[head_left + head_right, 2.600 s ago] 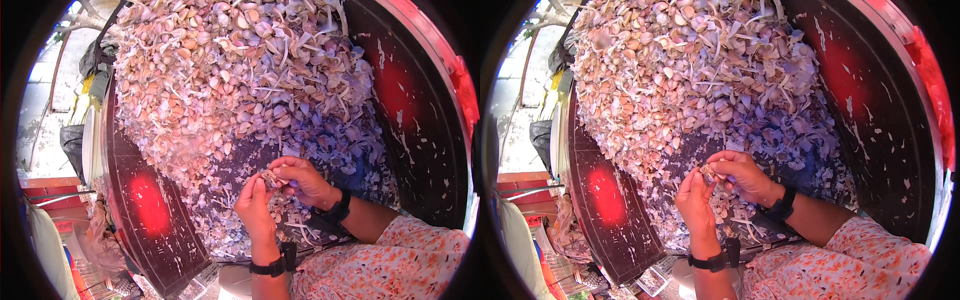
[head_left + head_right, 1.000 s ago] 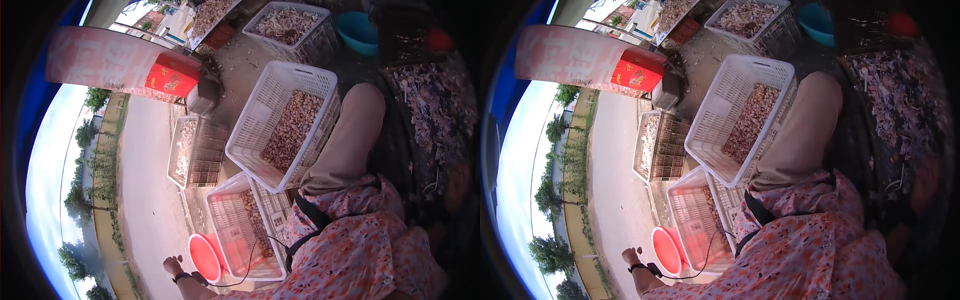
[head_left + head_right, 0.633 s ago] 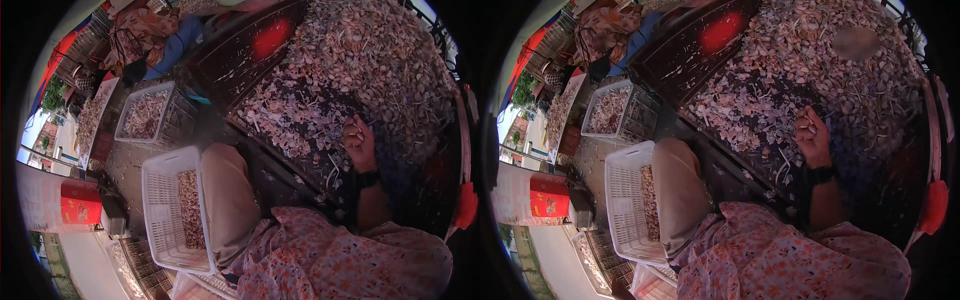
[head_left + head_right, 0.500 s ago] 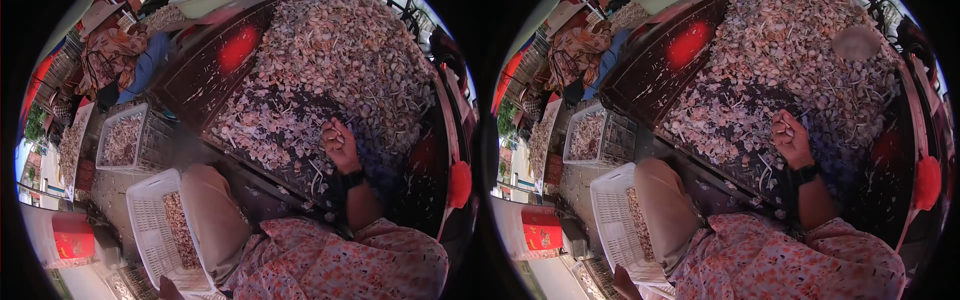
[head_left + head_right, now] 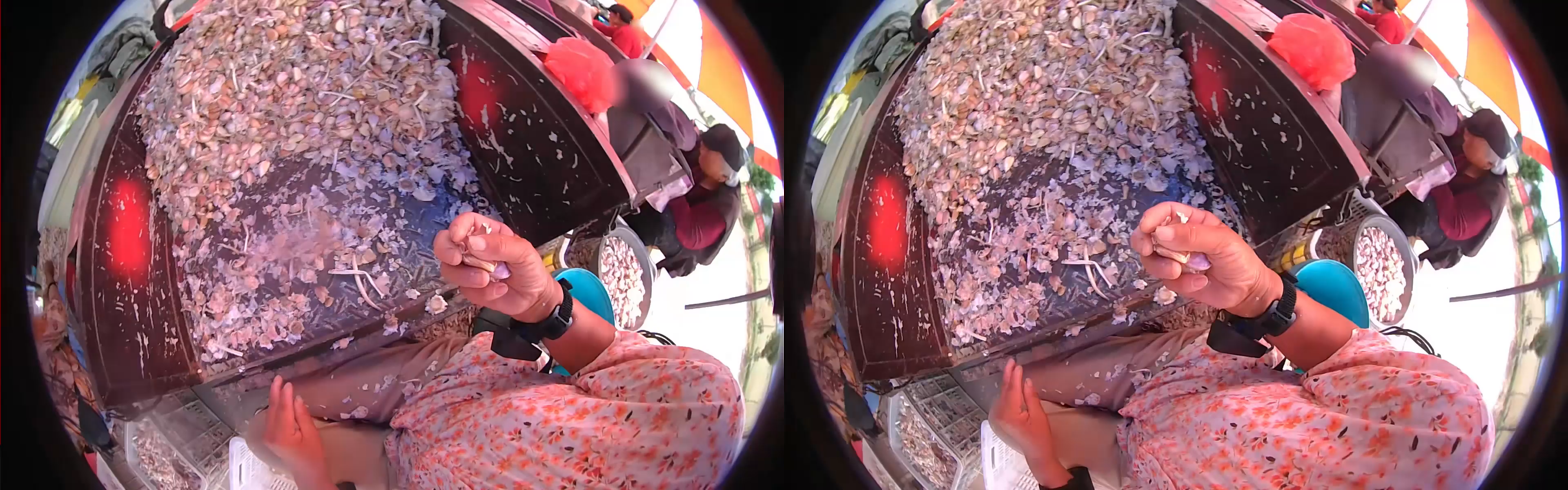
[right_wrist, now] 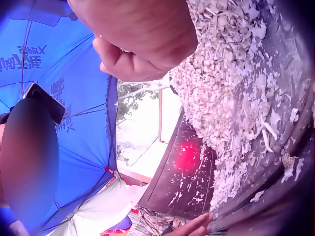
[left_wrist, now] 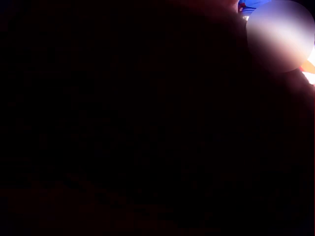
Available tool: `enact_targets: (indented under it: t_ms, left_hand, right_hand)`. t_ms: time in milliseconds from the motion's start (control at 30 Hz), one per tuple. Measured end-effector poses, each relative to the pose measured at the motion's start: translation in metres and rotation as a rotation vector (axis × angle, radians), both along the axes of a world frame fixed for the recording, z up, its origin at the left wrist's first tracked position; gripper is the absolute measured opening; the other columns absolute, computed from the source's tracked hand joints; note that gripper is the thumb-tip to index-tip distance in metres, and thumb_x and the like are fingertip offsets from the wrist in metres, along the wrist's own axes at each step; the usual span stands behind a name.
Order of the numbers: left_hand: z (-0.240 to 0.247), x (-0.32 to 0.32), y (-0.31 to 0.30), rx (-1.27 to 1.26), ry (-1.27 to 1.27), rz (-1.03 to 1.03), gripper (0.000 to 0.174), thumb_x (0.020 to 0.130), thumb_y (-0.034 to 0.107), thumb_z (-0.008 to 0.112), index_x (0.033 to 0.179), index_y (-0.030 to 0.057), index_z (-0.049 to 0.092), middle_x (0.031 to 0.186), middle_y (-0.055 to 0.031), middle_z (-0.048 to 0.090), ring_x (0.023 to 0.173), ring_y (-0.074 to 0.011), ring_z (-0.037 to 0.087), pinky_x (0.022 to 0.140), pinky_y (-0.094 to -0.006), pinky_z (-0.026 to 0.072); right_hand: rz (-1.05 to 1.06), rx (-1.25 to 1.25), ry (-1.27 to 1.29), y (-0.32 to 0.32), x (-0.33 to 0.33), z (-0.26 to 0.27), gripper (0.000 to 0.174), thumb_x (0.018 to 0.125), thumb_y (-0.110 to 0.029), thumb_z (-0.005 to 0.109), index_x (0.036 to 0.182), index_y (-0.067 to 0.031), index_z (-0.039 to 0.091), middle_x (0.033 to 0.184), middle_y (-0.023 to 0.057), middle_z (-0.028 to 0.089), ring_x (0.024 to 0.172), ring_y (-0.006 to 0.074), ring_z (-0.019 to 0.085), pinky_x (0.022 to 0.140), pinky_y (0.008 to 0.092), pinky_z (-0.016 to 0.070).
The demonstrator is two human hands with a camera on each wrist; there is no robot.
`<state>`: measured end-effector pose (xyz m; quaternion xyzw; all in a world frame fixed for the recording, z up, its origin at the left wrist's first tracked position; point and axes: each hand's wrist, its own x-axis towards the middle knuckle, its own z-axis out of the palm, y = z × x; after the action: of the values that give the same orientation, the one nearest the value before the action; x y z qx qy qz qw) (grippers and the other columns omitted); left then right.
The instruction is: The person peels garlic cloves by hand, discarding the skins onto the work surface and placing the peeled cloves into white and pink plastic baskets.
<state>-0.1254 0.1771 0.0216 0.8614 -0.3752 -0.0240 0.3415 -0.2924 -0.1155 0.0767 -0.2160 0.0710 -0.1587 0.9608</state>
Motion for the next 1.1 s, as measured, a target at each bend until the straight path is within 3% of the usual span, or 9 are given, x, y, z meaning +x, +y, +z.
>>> enact_targets:
  t_ms: [100,300,367,433,467,533,633,800,1100]
  left_hand:
    - [-0.029,0.009,0.007,-0.005,0.141,-0.182,0.023,0.082,-0.002,0.054,0.103,-0.01,0.059,0.111,-0.0214,0.06,0.103,-0.0322,0.058,0.091,-0.0364,0.0436]
    - [-0.031,0.002,0.032,-0.061,0.416,-0.097,0.027,0.081,-0.003,0.052,0.107,-0.0089,0.058,0.113,-0.0193,0.06,0.104,-0.0228,0.057,0.091,-0.0304,0.0418]
    - [-0.019,-0.003,0.03,-0.017,0.055,-0.193,0.021,0.079,0.0,0.063,0.096,-0.0131,0.061,0.098,-0.0203,0.064,0.08,-0.025,0.064,0.067,-0.0311,0.053]
    - [-0.043,0.004,0.04,-0.105,0.258,-0.151,0.024,0.08,-0.002,0.058,0.102,-0.0115,0.06,0.104,-0.0198,0.062,0.091,-0.0234,0.061,0.079,-0.0302,0.0474]
    - [-0.053,0.009,0.049,-0.198,0.448,-0.091,0.028,0.081,-0.003,0.053,0.108,-0.0098,0.058,0.111,-0.0193,0.06,0.103,-0.0217,0.058,0.091,-0.0292,0.0417]
    - [-0.048,0.009,0.051,-0.167,0.451,-0.08,0.027,0.081,-0.002,0.053,0.107,-0.009,0.058,0.109,-0.0186,0.061,0.102,-0.0212,0.058,0.09,-0.0291,0.0422]
    - [-0.012,0.014,0.034,-0.084,0.378,-0.063,0.024,0.082,0.0,0.054,0.104,-0.0064,0.061,0.106,-0.0187,0.063,0.099,-0.0231,0.06,0.088,-0.03,0.0438]
    - [0.044,0.018,-0.049,0.072,0.032,-0.297,0.02,0.081,0.006,0.057,0.098,-0.0025,0.064,0.103,-0.0194,0.063,0.095,-0.0299,0.062,0.085,-0.0335,0.0475]
    - [-0.035,0.057,-0.179,0.348,-0.383,-0.413,0.044,0.082,0.02,0.059,0.12,0.0009,0.049,0.131,-0.0184,0.041,0.124,-0.0314,0.037,0.101,-0.0475,0.0297]
  right_hand:
    - [-0.184,-0.117,0.099,0.017,-0.068,0.017,0.011,0.087,-0.008,0.055,0.096,-0.0042,0.057,0.089,0.0118,0.052,0.062,0.0089,0.044,0.038,0.0139,0.0309]
    - [-0.659,-0.237,0.234,0.036,-0.187,0.048,0.01,0.088,-0.008,0.053,0.097,-0.0067,0.056,0.087,0.0066,0.052,0.063,0.0066,0.043,0.039,0.0124,0.032]
    - [-0.851,-0.251,0.371,0.031,-0.22,0.038,0.01,0.088,-0.009,0.054,0.097,-0.0068,0.055,0.089,0.0034,0.054,0.062,0.0052,0.043,0.039,0.0113,0.0291]
    - [-0.976,-0.371,0.56,0.022,-0.254,0.003,0.013,0.087,-0.013,0.056,0.097,-0.0053,0.058,0.086,0.0008,0.056,0.065,0.0051,0.045,0.044,0.0144,0.0333]
    - [-0.882,-0.483,0.855,0.015,-0.275,-0.032,0.017,0.086,-0.015,0.057,0.098,-0.004,0.061,0.087,0.0008,0.058,0.069,0.0061,0.048,0.051,0.0172,0.0377]
    - [-0.696,-0.608,1.287,0.028,-0.303,-0.08,0.023,0.084,-0.019,0.06,0.099,-0.0022,0.064,0.09,0.0018,0.062,0.077,0.0087,0.054,0.068,0.0231,0.0426]
    - [-0.583,-0.73,1.306,0.03,-0.279,-0.084,0.025,0.083,-0.018,0.06,0.1,-0.0017,0.067,0.098,0.0047,0.064,0.085,0.0119,0.058,0.084,0.0278,0.0417]
    - [-0.307,-0.918,0.847,0.025,-0.15,-0.018,0.021,0.087,-0.018,0.058,0.089,0.0012,0.067,0.083,0.0045,0.063,0.077,0.0095,0.057,0.07,0.0241,0.0452]
    - [-0.103,-1.214,0.5,0.001,0.03,-0.05,0.015,0.085,-0.012,0.061,0.091,0.0005,0.065,0.078,0.0036,0.061,0.071,0.0078,0.055,0.062,0.0238,0.0448]
